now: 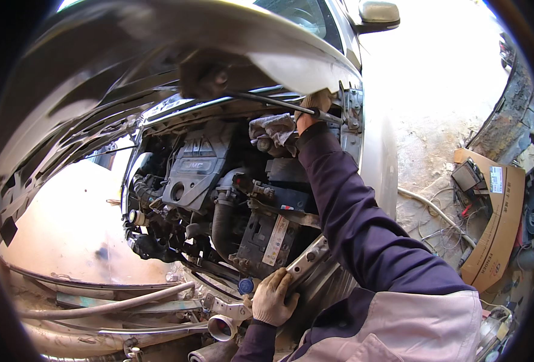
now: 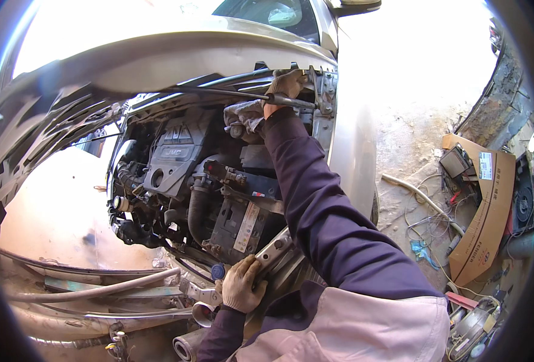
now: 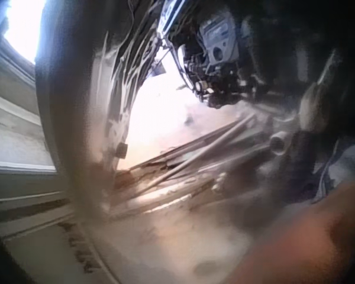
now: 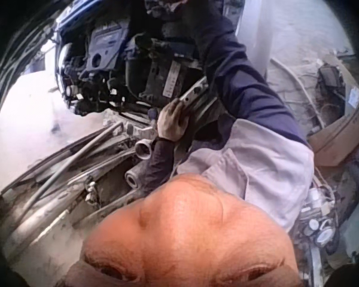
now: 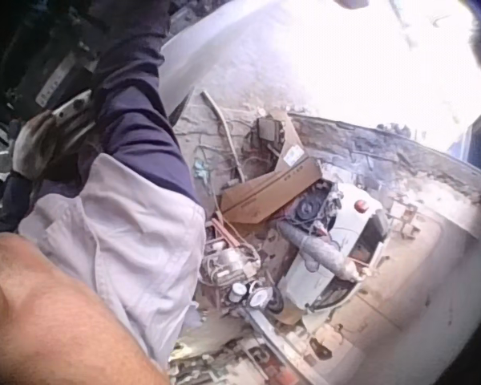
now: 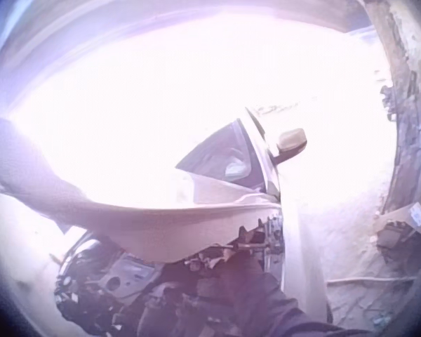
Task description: The person works under the open hood of a silver car, using a wrench to tighten bolts on the hood latch mechanism. They then close the hood and repeatedly open and close it to check the fit and alignment.
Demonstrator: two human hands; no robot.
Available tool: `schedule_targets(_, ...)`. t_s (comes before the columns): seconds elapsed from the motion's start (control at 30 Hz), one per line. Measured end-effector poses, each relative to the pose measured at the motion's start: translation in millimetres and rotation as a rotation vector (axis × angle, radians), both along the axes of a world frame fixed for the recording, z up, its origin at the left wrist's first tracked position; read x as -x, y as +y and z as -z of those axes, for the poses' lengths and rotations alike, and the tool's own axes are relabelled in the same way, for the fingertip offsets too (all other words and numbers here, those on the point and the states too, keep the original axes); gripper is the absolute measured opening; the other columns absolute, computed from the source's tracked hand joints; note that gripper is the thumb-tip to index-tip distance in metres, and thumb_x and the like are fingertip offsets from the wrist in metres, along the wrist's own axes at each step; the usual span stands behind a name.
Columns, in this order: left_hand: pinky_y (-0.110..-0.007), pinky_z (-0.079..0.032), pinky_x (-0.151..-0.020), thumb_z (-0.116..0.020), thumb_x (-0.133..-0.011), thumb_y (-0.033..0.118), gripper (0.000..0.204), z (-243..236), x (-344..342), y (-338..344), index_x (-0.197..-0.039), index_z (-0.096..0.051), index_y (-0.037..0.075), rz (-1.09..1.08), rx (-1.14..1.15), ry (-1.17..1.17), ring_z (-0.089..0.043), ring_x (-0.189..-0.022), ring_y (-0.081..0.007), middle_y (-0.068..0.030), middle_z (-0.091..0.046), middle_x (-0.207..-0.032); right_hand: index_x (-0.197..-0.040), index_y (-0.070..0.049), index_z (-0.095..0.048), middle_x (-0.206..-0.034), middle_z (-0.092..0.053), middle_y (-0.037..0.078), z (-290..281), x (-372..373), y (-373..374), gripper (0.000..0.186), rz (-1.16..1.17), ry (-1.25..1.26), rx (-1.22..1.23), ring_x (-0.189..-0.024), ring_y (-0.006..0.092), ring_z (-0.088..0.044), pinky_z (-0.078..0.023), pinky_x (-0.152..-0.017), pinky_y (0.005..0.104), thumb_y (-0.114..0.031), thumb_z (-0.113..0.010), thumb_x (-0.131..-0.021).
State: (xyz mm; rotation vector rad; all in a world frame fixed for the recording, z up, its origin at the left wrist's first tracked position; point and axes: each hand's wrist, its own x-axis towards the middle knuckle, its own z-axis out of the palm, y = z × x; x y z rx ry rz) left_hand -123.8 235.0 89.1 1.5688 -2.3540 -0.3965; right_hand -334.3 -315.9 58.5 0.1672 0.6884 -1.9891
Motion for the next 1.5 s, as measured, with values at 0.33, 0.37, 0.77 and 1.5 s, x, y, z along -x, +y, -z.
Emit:
schedule_targets(0.33,-0.055,-0.057,-0.114,-0.089,-0.082,0.025,0.065,1,0,-1,-0.139,-0.071,0.000,-0.031,-0.032,-0.016,-0.069,-0.134,-0.0466,-0.0262,-0.070,-0.147,-0.126,-0.007,-0.069,-0.114,-0.077,0.009,1,12,14,0.051,-0.008,0.124,-0.050,-0.098,0.0252,-0.073,-0.057,-0.090,0.0409,-0.055,-0.059,-0.115)
schedule_targets(0.37,-0.055,-0.057,-0.114,-0.089,-0.082,0.025,0.065,1,0,0,-0.139,-0.071,0.001,-0.034,-0.035,-0.022,-0.069,-0.135,-0.0466,-0.0261,-0.070,-0.147,-0.126,-0.006,-0.069,-0.114,-0.077,0.010,2,12,14,0.051,-0.008,0.130,-0.050,-0.097,0.0256,-0.073,-0.057,-0.090,0.0411,-0.055,-0.059,-0.115)
schedule_targets(0.77,-0.056,-0.056,-0.115,-0.090,-0.078,0.024,0.069,7,-1,3,-0.140,-0.071,0.001,-0.064,-0.025,-0.034,-0.068,-0.136,-0.0467,-0.0247,-0.070,-0.149,-0.132,0.001,-0.070,-0.112,-0.079,0.014,7,19,23,0.059,0.013,0.310,-0.068,-0.094,0.0294,-0.077,-0.062,-0.083,0.0432,-0.055,-0.066,-0.113)
schedule_targets(1.5,-0.055,-0.056,-0.115,-0.089,-0.082,0.023,0.065,10,-4,6,-0.140,-0.072,0.001,-0.065,-0.007,-0.016,-0.069,-0.136,-0.0469,-0.0258,-0.071,-0.149,-0.111,-0.001,-0.070,-0.089,-0.074,0.011,-37,24,53,0.058,-0.106,0.291,0.082,-0.072,0.0231,-0.070,-0.058,-0.063,0.0402,-0.059,-0.067,-0.112)
